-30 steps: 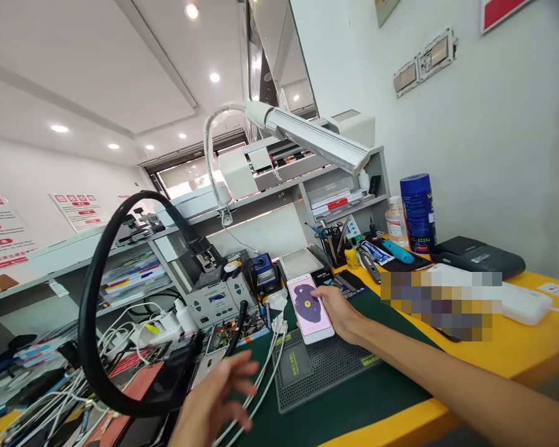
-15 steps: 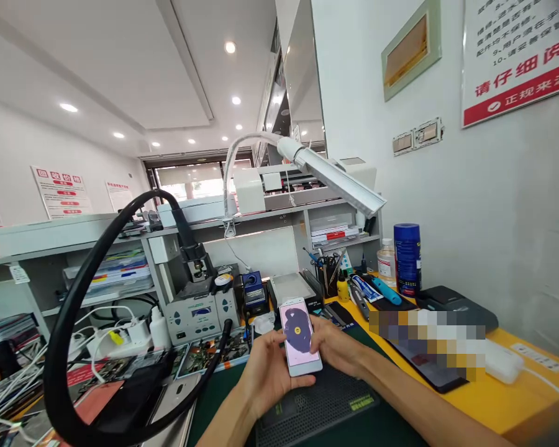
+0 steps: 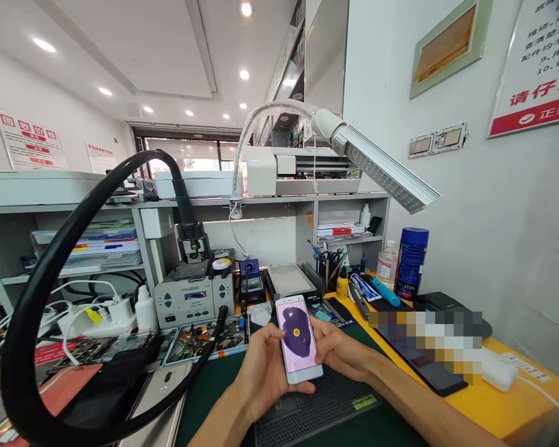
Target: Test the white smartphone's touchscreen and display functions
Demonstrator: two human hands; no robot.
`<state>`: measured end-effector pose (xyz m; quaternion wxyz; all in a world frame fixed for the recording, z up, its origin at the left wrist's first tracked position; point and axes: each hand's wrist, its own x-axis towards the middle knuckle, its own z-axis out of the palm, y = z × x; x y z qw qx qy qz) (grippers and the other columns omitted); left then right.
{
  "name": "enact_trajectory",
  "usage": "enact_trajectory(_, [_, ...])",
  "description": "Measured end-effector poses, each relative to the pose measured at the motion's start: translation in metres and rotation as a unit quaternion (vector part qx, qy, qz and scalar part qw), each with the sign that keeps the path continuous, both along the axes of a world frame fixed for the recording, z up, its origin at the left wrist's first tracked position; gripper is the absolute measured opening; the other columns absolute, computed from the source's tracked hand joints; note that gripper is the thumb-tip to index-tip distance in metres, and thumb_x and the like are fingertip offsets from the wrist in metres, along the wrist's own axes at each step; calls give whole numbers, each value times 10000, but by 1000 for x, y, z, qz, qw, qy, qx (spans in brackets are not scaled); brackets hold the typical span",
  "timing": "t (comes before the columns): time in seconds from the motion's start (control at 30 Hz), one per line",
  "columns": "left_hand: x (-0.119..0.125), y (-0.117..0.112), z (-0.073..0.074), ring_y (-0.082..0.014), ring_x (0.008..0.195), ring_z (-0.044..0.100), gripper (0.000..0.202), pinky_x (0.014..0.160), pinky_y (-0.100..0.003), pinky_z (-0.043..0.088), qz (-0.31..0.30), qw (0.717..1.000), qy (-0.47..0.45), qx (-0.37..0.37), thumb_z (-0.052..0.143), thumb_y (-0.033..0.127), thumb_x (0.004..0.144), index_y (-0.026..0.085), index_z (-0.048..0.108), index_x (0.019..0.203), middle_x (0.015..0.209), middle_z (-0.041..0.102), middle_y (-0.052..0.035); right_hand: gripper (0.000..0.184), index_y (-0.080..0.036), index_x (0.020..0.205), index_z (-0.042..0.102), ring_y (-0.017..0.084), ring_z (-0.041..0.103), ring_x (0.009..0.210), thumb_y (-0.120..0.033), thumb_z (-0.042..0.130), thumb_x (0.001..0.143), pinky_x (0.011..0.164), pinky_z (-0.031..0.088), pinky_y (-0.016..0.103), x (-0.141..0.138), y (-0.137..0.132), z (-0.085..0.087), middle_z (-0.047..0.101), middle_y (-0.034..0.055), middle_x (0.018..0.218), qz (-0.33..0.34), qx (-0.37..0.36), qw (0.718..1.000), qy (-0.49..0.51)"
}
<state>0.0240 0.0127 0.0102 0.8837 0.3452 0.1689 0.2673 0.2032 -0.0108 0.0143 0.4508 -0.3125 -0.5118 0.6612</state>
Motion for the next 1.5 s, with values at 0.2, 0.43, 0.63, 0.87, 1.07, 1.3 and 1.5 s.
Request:
enact_trajectory(0.2, [-1,-1,8,-233,736,608,510,570,-370,541,12,1000,12,-10,485,551,847,128,611,1102,861,609,-97,587,-186,1063,640,168,606,820,48,562,531,664,447,236,-2,-1,1,679,10,917,-11,4,1000,-8])
enact_trajectory(0.43, [-3,4,8,-253,773,611,663,578,-389,547,36,999,21,-7,488,691,807,142,605,1161,915,621,-110,617,-213,1141,585,167,609,779,8,566,565,586,402,226,-10,-2,-1,676,3,909,-60,8,997,-51])
enact_trajectory(0.63, [-3,2,9,-240,742,609,671,567,-377,547,56,997,44,9,489,701,800,136,627,1133,900,623,-110,667,-205,1175,545,170,584,859,36,565,553,671,437,239,-13,-1,-5,654,3,958,-53,72,994,-66])
enact_trajectory(0.87, [-3,-2,14,-228,704,605,687,549,-366,549,56,998,42,6,484,709,799,130,641,1133,856,616,-102,828,-245,1335,418,236,584,1047,40,586,575,789,469,317,-5,-3,0,629,47,1126,30,86,992,-85])
enact_trajectory(1.07, [-2,-2,16,-205,664,601,708,470,-302,530,59,998,36,-7,437,714,820,117,643,1139,810,608,-96,677,-217,1235,522,178,600,858,2,562,595,690,443,264,-10,-3,2,663,24,987,-26,78,993,-83])
enact_trajectory(1.3, [2,0,15,-210,666,593,696,446,-319,525,64,997,32,-26,455,708,814,148,627,1191,842,598,-83,409,-183,1135,605,197,592,830,-133,545,733,708,442,312,-14,1,-5,652,37,942,-108,57,989,-86])
enact_trajectory(1.5, [2,1,15,-244,759,595,722,488,-336,540,56,998,34,-7,430,714,820,130,629,1197,895,603,-113,458,-186,1133,620,190,587,842,-78,523,699,745,433,314,-12,1,-5,660,36,947,-90,67,992,-65])
